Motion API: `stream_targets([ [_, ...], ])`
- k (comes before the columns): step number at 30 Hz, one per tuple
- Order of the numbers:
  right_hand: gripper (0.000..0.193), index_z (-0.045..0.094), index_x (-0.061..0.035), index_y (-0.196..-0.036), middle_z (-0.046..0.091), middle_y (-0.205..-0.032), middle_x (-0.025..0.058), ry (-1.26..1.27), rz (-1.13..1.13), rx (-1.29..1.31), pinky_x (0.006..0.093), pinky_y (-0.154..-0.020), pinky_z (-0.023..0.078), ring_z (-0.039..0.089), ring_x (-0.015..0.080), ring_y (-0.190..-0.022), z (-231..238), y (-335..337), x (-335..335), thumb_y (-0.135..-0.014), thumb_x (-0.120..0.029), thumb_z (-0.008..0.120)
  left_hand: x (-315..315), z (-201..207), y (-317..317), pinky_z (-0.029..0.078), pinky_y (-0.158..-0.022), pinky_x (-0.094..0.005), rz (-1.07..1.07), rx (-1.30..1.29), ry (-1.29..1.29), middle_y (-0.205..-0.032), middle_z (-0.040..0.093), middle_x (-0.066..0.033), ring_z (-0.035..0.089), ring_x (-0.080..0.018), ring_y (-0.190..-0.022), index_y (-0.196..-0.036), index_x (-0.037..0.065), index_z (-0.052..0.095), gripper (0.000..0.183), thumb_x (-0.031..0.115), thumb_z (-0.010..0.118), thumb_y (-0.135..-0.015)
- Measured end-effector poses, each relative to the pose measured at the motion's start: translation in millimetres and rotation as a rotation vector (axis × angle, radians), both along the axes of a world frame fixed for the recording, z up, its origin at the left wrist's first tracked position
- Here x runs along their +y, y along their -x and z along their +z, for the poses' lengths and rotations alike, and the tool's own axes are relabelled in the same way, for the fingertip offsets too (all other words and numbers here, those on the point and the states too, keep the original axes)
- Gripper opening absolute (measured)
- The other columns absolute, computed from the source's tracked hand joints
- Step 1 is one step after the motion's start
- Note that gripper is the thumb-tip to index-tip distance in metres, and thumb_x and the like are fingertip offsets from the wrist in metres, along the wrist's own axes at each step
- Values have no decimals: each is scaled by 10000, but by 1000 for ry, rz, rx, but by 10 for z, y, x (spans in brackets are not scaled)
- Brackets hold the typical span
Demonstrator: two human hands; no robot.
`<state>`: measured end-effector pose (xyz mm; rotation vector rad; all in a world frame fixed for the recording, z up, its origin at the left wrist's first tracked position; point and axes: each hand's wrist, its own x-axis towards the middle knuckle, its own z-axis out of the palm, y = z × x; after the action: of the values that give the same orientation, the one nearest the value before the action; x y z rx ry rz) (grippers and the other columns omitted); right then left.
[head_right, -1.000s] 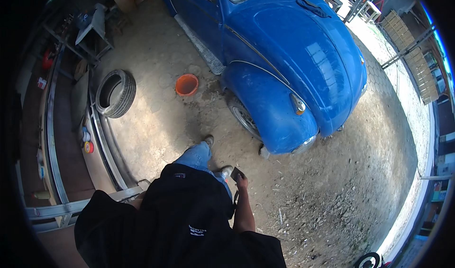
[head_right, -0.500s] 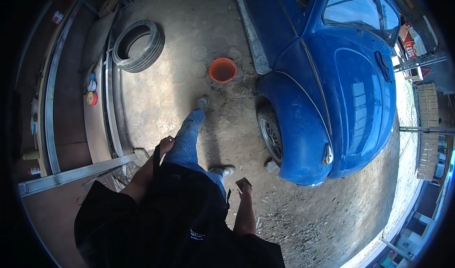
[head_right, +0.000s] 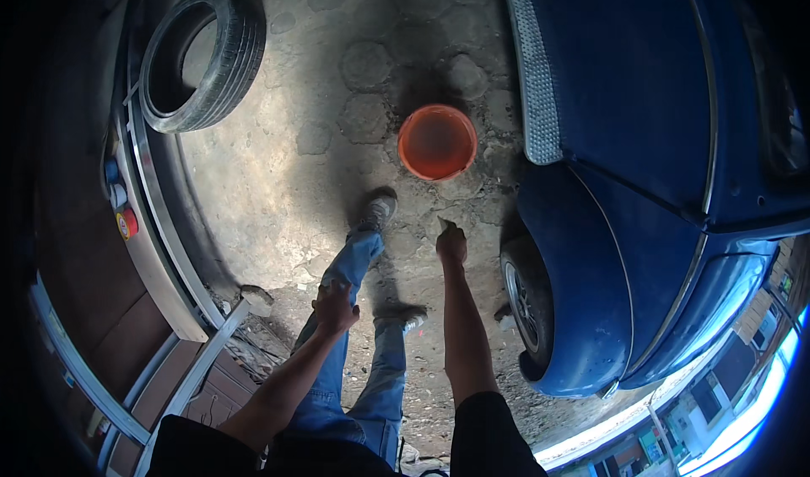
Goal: The person dips sandpaper into a bucket of water and sands the hood of a car with the sandpaper.
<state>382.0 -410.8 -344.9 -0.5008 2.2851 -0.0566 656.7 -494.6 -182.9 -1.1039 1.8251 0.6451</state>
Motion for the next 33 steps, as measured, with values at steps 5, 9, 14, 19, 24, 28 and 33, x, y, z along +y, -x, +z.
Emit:
stream_targets([
  [5,377,546,-170,-1327,576,-1278,179,339,28,141,486,-965,467,563,379,-1166,-1005,846,-1664,-1002,-240,370,-256,190,150,503,-773,-616,16,27,12,-1352,484,-201,503,-436,-1167,-1272,149,554,577,379,702,-763],
  [9,415,483,-208,-1397,495,-1416,107,390,0,144,466,-1037,426,504,351,-1263,-1831,1093,-1855,-994,-247,389,-418,199,387,497,-781,-612,-1,-9,12,-1347,484,-213,503,-439,-1159,-1266,132,560,580,393,688,-764],
  [14,456,449,-274,-1408,461,-1426,112,122,-44,66,526,-981,450,525,367,-1228,-2010,354,-1736,-953,-255,421,-281,146,505,453,-787,-653,-132,-44,91,-1377,449,-208,489,-442,-1166,-1243,108,568,577,437,644,-776],
  [19,386,554,-175,-1315,562,-1300,151,259,-210,-236,518,-926,486,582,419,-1115,-1788,306,-1288,-982,-281,392,-273,83,700,450,-795,-648,-168,-28,64,-1346,466,-210,488,-442,-1176,-1204,76,594,570,420,657,-754],
  [24,383,501,-171,-1356,556,-1294,76,394,-1147,-707,472,-837,523,560,279,-1134,-719,470,-1157,-994,-282,446,-266,-8,878,448,-811,-626,-276,-36,118,-1339,501,-173,495,-409,-1192,-1198,88,615,563,417,672,-744],
  [28,385,493,-152,-1316,569,-1202,59,548,-1718,-791,459,-804,518,548,239,-1091,-91,731,-376,-955,-267,558,-197,-96,1191,501,-803,-555,-324,-4,147,-1291,541,-150,531,-364,-1155,-1180,98,627,528,424,667,-766],
  [33,337,511,-166,-1280,572,-1221,32,865,-1789,-837,464,-887,482,541,192,-1118,936,485,804,-960,-263,553,-57,-75,1174,545,-828,-522,-229,10,247,-1240,562,-131,543,-374,-1153,-1191,94,629,494,426,617,-825],
])
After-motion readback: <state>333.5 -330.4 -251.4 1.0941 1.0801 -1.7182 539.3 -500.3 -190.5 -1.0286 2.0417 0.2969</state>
